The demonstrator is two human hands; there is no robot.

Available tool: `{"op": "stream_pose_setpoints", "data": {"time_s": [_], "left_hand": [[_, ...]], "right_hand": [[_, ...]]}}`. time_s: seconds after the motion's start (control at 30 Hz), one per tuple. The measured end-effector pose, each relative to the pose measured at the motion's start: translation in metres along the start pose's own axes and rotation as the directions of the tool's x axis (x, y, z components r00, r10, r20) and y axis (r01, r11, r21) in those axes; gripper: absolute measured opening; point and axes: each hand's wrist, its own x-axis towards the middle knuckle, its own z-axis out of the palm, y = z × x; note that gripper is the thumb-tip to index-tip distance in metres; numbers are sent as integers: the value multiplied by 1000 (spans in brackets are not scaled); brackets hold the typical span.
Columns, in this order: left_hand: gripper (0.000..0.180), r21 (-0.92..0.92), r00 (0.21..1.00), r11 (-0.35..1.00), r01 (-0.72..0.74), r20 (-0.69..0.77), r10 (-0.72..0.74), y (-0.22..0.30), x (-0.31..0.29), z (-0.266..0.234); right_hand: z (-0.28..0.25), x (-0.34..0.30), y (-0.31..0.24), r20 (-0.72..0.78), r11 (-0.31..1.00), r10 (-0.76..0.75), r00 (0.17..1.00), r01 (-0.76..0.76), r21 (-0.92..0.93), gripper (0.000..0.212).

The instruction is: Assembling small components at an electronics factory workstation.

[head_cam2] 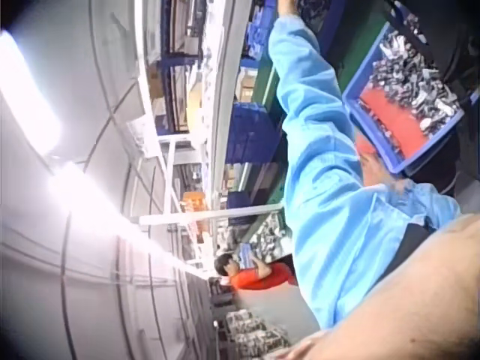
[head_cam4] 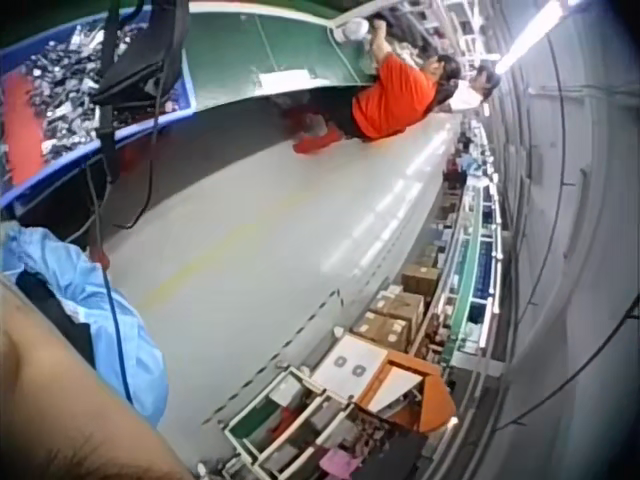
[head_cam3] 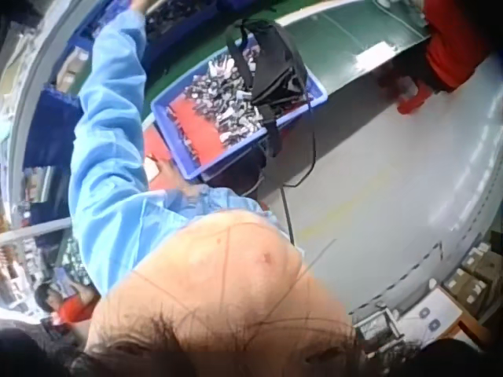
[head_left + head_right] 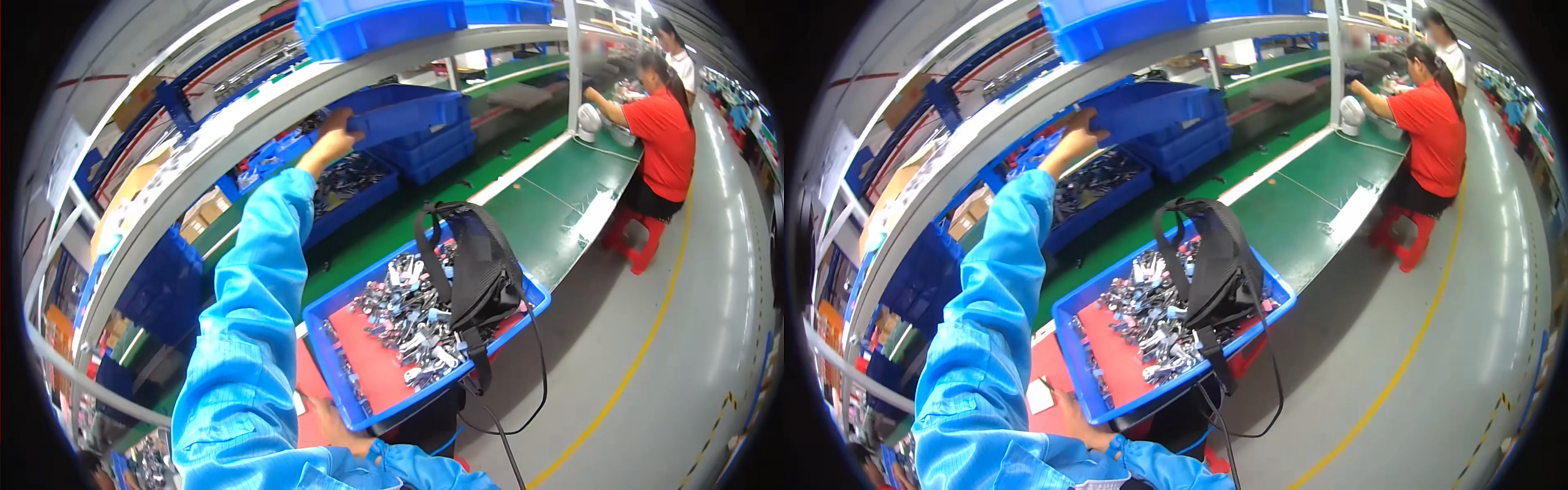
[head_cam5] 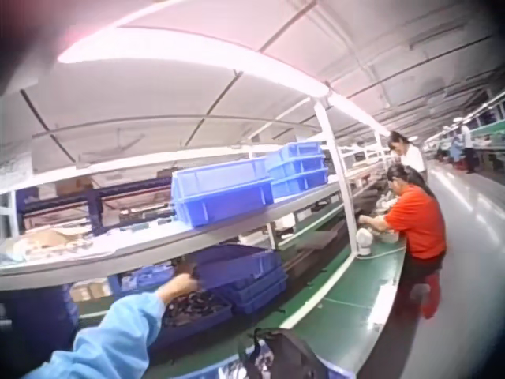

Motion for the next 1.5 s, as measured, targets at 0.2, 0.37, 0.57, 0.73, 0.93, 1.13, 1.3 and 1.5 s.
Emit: {"op": "stream_pose_setpoints", "data": {"time_s": [0.2,0.37,0.57,0.73,0.93,1.13,1.3,1.5], "left_hand": [[38,-125,989,982,144,33,-141,44,-105,-80],[37,-112,988,992,-56,-148,39,52,-204,-145],[37,-226,985,964,139,-71,-158,77,-353,-261],[37,-153,996,988,-21,-85,8,106,-455,-325],[38,27,994,995,92,-58,-91,155,-584,-400],[33,146,970,959,241,-51,-236,195,-655,-461],[31,249,942,908,336,-67,-330,209,-713,-484],[31,333,953,898,289,-9,-303,199,-750,-507]], "right_hand": [[-44,11,-20,30,979,-167,986,169,-116,32],[-62,11,-36,80,973,-181,980,190,-131,26],[-59,6,-45,129,969,-159,979,180,-168,25],[-71,13,-40,161,880,-280,946,320,-351,29],[-70,12,-60,254,828,-52,966,184,-531,29],[-87,-1,-29,309,997,74,948,-62,-51,43],[-84,21,-88,273,793,50,961,-205,574,77],[-24,95,-185,681,483,123,722,-643,594,101]]}}
